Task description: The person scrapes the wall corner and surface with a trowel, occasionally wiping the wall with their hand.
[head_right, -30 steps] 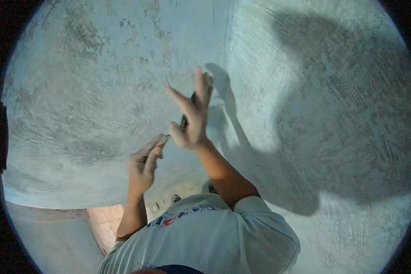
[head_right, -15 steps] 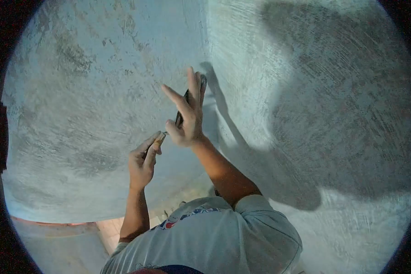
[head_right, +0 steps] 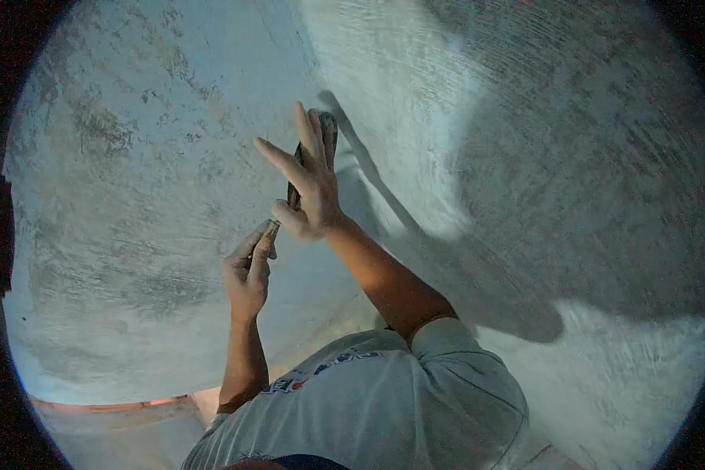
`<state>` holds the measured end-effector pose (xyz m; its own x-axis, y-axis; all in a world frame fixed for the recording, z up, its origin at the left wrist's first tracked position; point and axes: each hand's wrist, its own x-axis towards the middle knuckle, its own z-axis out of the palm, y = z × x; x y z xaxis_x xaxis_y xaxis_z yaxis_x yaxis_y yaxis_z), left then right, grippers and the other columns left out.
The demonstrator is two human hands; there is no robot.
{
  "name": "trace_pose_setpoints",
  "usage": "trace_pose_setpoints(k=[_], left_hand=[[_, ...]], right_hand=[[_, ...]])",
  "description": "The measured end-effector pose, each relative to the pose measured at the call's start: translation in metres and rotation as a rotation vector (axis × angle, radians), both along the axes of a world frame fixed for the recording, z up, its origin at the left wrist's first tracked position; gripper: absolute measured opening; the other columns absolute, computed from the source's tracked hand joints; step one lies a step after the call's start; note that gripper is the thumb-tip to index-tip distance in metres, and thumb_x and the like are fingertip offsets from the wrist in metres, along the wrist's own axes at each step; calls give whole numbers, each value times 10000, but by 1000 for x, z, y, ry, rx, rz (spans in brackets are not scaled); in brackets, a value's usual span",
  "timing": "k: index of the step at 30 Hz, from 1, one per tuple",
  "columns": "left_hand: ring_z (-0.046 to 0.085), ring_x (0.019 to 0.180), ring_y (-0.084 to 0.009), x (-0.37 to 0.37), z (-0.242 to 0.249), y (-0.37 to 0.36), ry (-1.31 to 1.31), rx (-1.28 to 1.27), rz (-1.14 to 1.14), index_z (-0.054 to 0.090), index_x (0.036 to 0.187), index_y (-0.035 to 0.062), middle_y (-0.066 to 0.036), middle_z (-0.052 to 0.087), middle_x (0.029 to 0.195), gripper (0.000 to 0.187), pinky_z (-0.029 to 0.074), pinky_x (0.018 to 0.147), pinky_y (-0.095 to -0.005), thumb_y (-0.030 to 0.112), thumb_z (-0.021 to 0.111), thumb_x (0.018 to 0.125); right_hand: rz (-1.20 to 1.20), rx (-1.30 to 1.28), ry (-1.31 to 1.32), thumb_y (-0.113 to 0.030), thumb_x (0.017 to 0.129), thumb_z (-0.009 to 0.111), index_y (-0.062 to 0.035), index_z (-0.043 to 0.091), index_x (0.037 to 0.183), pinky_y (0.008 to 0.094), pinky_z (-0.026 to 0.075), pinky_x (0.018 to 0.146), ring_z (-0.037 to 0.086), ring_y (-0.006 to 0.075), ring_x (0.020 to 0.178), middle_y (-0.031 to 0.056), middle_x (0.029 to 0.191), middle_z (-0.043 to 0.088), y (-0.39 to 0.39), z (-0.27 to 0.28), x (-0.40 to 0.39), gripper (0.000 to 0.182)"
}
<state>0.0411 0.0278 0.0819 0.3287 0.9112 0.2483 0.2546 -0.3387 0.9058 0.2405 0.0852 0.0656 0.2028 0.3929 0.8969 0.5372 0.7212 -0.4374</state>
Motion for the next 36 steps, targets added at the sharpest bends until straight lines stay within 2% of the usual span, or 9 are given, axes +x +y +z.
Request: trace_pose_setpoints(k=[10,13,18,24,25,30,31,32,36], left_hand=[[410,544,3,-97,-36,-41,-145,-106,158,704,1403,-5,4,643,831,363,286,472,-218,191,626,1108],[397,555,6,-68,-32,-25,-128,-67,168,711,1387,-15,21,613,825,363,282,477,-220,209,632,1112],[405,570,12,7,-7,2,-69,-59,0,704,1402,5,41,594,838,362,296,490,-205,223,601,1133],[402,553,-7,22,-82,-38,-273,-170,-34,623,1459,-37,24,577,872,428,336,480,-217,252,552,1152],[553,657,-40,7,-109,-39,-304,-219,-73,604,1459,-50,-31,657,991,419,452,558,-220,231,515,1161],[663,1192,-212,-20,-129,-49,-270,-22,-29,572,1448,-50,-165,683,1331,392,545,1011,-354,202,461,1169],[661,1183,-209,-29,-126,-48,-272,-2,-27,574,1437,-47,-159,686,1314,385,540,1013,-355,205,459,1170],[658,1173,-207,-34,-123,-45,-275,20,-31,576,1426,-43,-153,688,1296,378,535,1015,-357,209,456,1171],[656,1091,-181,-45,-86,-33,-182,7,-178,585,1367,-33,-136,695,1184,291,530,959,-338,140,502,1150]], right_hand=[[168,-160,-162,-142,726,684,-336,593,1559,768,40,1257,42,494,1656,219,1809,62,-34,5,-94,860],[181,-93,-94,-144,717,681,-343,586,1563,775,54,1253,61,497,1654,219,1808,78,-22,2,-65,875],[-18,-24,-55,-138,741,632,-156,508,1622,697,60,1288,63,493,1654,246,1799,105,-8,8,11,890],[-144,-225,268,-265,916,769,-40,204,1712,688,181,1262,60,630,1592,413,1726,2,-64,-39,-12,1002],[-160,-254,330,-276,957,771,-1,163,1710,666,208,1261,67,653,1577,450,1703,-7,-78,-52,-29,1006],[200,-459,751,-120,1051,622,-1,119,1715,496,509,1070,490,498,1427,415,1633,292,-126,-73,-109,841],[303,-456,852,-100,1064,596,0,112,1716,456,560,1013,596,448,1366,404,1600,389,-130,-68,-117,817],[244,-562,818,-87,1083,548,-13,101,1721,384,601,874,752,308,1104,317,1378,648,-131,-65,-123,782],[180,-359,682,-104,1108,511,-34,91,1728,364,584,913,766,244,1001,265,1228,735,-122,-64,-144,752]])
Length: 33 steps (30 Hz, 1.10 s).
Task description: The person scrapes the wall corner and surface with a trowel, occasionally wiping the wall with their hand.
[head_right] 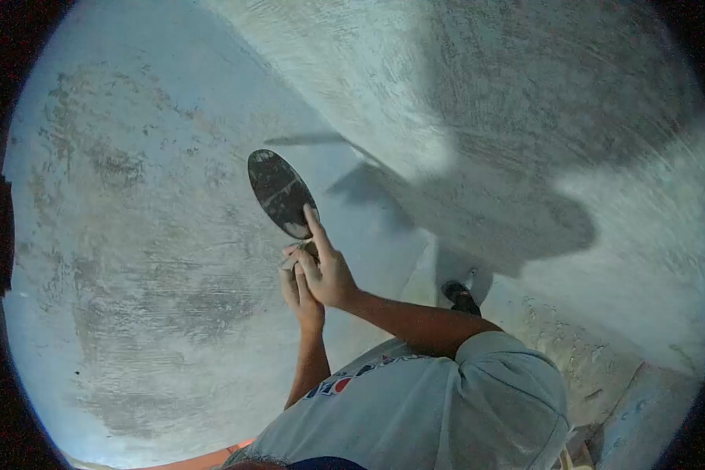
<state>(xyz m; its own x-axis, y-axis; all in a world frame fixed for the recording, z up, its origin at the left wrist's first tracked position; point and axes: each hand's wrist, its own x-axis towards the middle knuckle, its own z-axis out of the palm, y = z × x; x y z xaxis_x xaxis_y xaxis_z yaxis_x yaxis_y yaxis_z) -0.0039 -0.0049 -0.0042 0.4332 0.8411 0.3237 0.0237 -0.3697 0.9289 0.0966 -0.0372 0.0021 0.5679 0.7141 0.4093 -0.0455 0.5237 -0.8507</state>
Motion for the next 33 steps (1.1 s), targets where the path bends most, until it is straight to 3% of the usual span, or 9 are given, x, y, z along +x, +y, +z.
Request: trace_pose_setpoints(k=[2,5,11,17,20,21,24,29,33], left_hand=[[660,1108,-187,-18,15,7,92,-120,-94,640,1302,-22,-141,705,1181,222,524,957,-324,57,571,1107],[657,1150,-213,-61,33,18,328,409,-1,704,1198,-19,-149,714,1205,162,525,941,-306,39,609,1080],[697,1138,-288,-223,95,30,-25,905,763,697,1226,-79,-192,726,1203,247,602,980,-403,89,551,1119],[439,1519,-333,-316,109,91,150,1171,1117,662,1381,24,-226,329,1680,377,498,1160,-539,289,559,1133],[295,1622,-361,-329,102,108,435,1447,1172,649,1456,133,-170,376,1718,492,50,1289,-689,466,489,1130],[298,1621,-363,-330,100,110,416,1413,1181,645,1463,137,-171,385,1714,511,21,1284,-695,484,477,1128],[272,1630,-357,-319,102,101,368,1337,1212,613,1516,132,-183,391,1710,553,26,1284,-692,496,468,1126],[262,1641,-338,-309,108,105,287,1333,1164,612,1542,187,-99,373,1745,589,26,1285,-675,568,482,1112],[230,1650,-336,-295,110,106,313,1318,1208,638,1521,197,-81,411,1725,621,7,1291,-670,613,430,1110]], right_hand=[[30,34,134,-96,1125,472,-46,40,1722,386,609,866,757,221,951,180,1118,692,18,-19,0,739],[59,-157,290,-77,1135,432,-145,34,1727,309,577,671,640,134,717,86,989,589,12,-2,18,717],[-125,-53,35,-90,1119,492,-63,10,1723,376,557,707,632,178,705,101,851,659,31,-13,-19,774],[-402,-45,-113,-119,1111,497,-58,74,1680,403,533,703,624,210,683,111,843,641,64,-42,-74,711],[-345,-236,96,-136,1114,503,-31,85,1640,437,558,713,683,312,700,203,916,676,79,-1,5,680],[-324,-310,126,-136,1118,494,-3,80,1619,469,578,711,719,392,711,271,977,698,79,15,25,663],[-269,-342,162,-153,1114,506,-53,78,1650,453,562,840,732,313,840,248,1021,699,79,25,19,693],[-467,-45,-188,-117,1106,511,32,105,1646,487,428,1162,598,452,1354,384,1538,457,65,-40,-83,692],[-490,-29,-194,-85,1101,501,21,69,1643,558,514,1062,647,554,1249,491,1439,487,69,-26,-31,701]])
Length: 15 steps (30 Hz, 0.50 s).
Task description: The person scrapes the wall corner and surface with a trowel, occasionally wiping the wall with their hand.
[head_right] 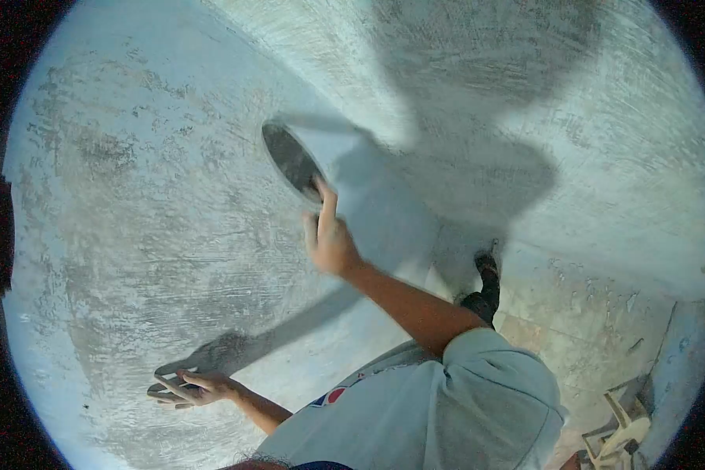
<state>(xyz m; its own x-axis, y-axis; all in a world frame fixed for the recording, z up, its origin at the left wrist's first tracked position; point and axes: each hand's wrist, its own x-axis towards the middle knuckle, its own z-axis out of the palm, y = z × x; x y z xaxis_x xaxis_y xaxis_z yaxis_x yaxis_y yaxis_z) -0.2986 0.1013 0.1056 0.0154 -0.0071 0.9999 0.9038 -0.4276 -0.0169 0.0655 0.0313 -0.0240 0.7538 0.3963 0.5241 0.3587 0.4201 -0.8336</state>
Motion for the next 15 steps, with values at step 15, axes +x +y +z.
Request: trace_pose_setpoints(k=[15], left_hand=[[330,1604,-352,5,2,2,120,93,-10,745,1383,141,-114,612,1559,590,180,1288,-619,586,464,1116]], right_hand=[[40,-21,160,-103,1092,529,27,164,1617,480,402,1176,550,451,1392,391,1500,482,2,9,29,652]])
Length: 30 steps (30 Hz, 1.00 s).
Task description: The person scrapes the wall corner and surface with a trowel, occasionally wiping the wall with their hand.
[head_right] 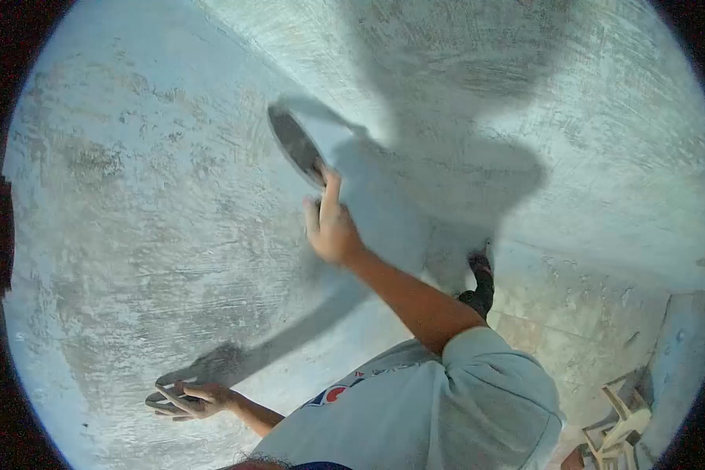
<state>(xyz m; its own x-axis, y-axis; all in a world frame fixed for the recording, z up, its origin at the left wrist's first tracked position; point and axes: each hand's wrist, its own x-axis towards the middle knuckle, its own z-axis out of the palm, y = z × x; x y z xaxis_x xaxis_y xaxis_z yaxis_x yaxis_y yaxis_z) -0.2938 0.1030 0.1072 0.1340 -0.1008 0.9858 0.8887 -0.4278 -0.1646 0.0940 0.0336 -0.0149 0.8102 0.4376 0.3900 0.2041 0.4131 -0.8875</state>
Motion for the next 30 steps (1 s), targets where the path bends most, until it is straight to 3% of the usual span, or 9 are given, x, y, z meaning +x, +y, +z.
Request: trace_pose_setpoints(k=[3,7,13,18,21,25,27,28,30], left_hand=[[321,1610,-346,0,-2,1,-26,-4,-26,746,1385,142,-124,556,1614,586,185,1287,-617,581,466,1117],[319,1612,-341,-1,0,2,-4,17,-40,748,1376,128,-130,561,1608,577,175,1295,-618,564,468,1122],[270,1628,-395,-18,-11,8,33,-24,31,672,1474,97,-174,423,1700,607,92,1298,-673,534,409,1144],[164,1656,-418,-12,-10,7,-66,-151,89,644,1525,183,-132,347,1751,656,-26,1254,-739,631,412,1106],[122,1663,-424,-15,-8,3,-26,-215,118,626,1542,178,-126,277,1780,655,-37,1254,-737,624,432,1101],[126,1664,-411,23,46,-14,204,-329,118,604,1564,287,-101,256,1791,546,-25,1278,-700,558,488,1104],[165,1659,-401,54,83,-18,420,-258,104,598,1567,304,-66,283,1786,514,7,1294,-675,517,513,1107],[187,1656,-394,68,100,-15,496,-226,99,601,1562,320,-52,299,1782,504,22,1297,-670,515,523,1103],[230,1649,-358,93,134,-11,596,-195,132,603,1547,374,-6,343,1763,486,43,1314,-646,507,566,1082]], right_hand=[[305,-230,343,-102,1103,504,-17,91,1643,531,443,1151,579,561,1340,470,1469,468,-20,53,32,686],[32,-105,-118,-101,1100,507,2,51,1639,530,436,1158,587,547,1335,466,1467,461,-16,-2,-22,713],[-32,-78,-186,-98,1109,474,10,75,1635,540,432,1162,586,532,1346,444,1482,466,-14,-11,-19,669],[377,-421,330,-74,1101,490,-2,67,1634,529,551,995,719,517,1124,451,1349,578,-40,71,34,684],[64,-127,-6,-71,1085,537,-5,131,1642,539,479,1085,651,458,1261,391,1460,528,-22,-2,-25,693],[107,-134,-57,-81,1095,505,9,84,1642,515,431,1136,556,530,1346,441,1516,426,-35,-23,-62,696],[-26,-157,-220,-91,1110,472,15,28,1637,528,538,1020,687,570,1158,484,1357,566,-26,-6,-26,697],[213,-291,100,-115,1121,467,-60,41,1641,539,563,904,737,515,1006,418,1212,660,-38,30,-5,674],[193,-335,198,-136,1124,489,-128,72,1634,563,532,719,684,426,733,299,918,683,-26,55,35,658]])
